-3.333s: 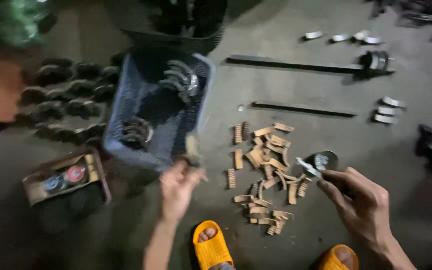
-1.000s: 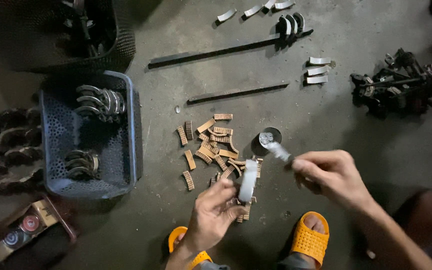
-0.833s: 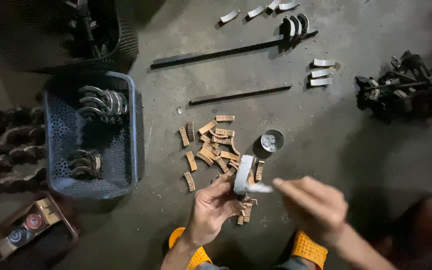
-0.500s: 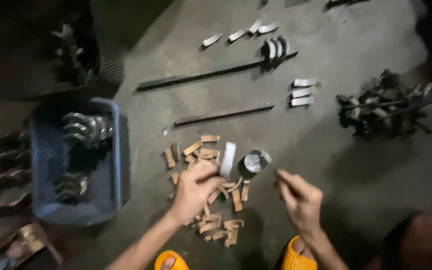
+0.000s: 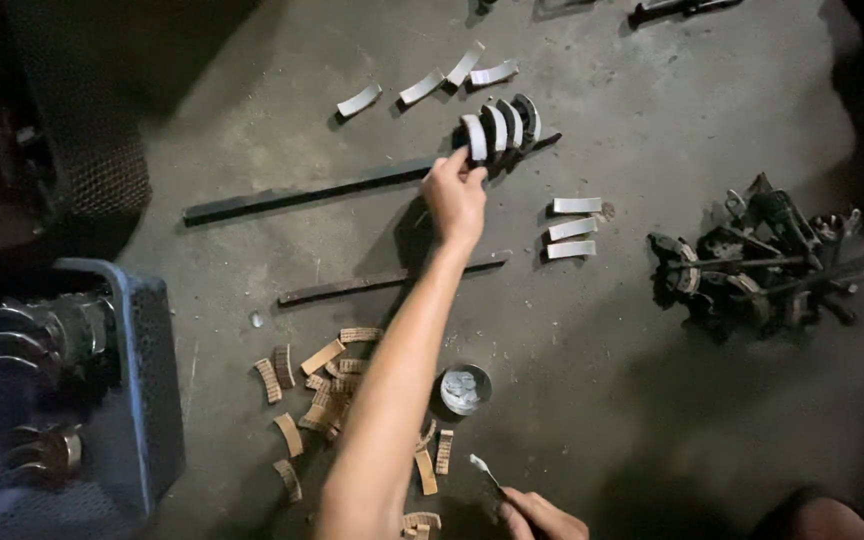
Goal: Applying a white lubricant or paste to metal bearing shells using a spoon and stacking them.
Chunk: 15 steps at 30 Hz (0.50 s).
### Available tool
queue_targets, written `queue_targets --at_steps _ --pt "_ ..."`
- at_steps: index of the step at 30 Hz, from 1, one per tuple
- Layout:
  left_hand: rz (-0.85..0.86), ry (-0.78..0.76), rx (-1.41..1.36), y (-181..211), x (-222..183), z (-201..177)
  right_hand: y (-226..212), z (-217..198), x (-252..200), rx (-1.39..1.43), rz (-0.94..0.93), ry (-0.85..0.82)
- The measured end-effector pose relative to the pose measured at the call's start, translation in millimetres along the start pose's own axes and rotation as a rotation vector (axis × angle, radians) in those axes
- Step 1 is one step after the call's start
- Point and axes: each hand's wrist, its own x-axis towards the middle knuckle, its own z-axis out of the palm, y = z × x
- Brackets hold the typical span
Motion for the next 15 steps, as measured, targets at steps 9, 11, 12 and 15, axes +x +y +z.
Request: queue_targets --at_steps 9,11,12,15 --pt "0.374 -0.337 0.495 -14 -3 -40 -31 -16 38 -0.042 -0.115 0.028" --pt "0.421 -0.448 0.518 11 -44 -121 -52 -18 45 -0.014 -0.146 0.027" --pt "0.476 -0.574 0.518 24 -64 -163 -65 -16 50 0.003 -0.172 0.049" --pt "0.616 -0.626 0.414 -11 -125 -277 -93 -3 60 -0.016 -0.266 -0.019"
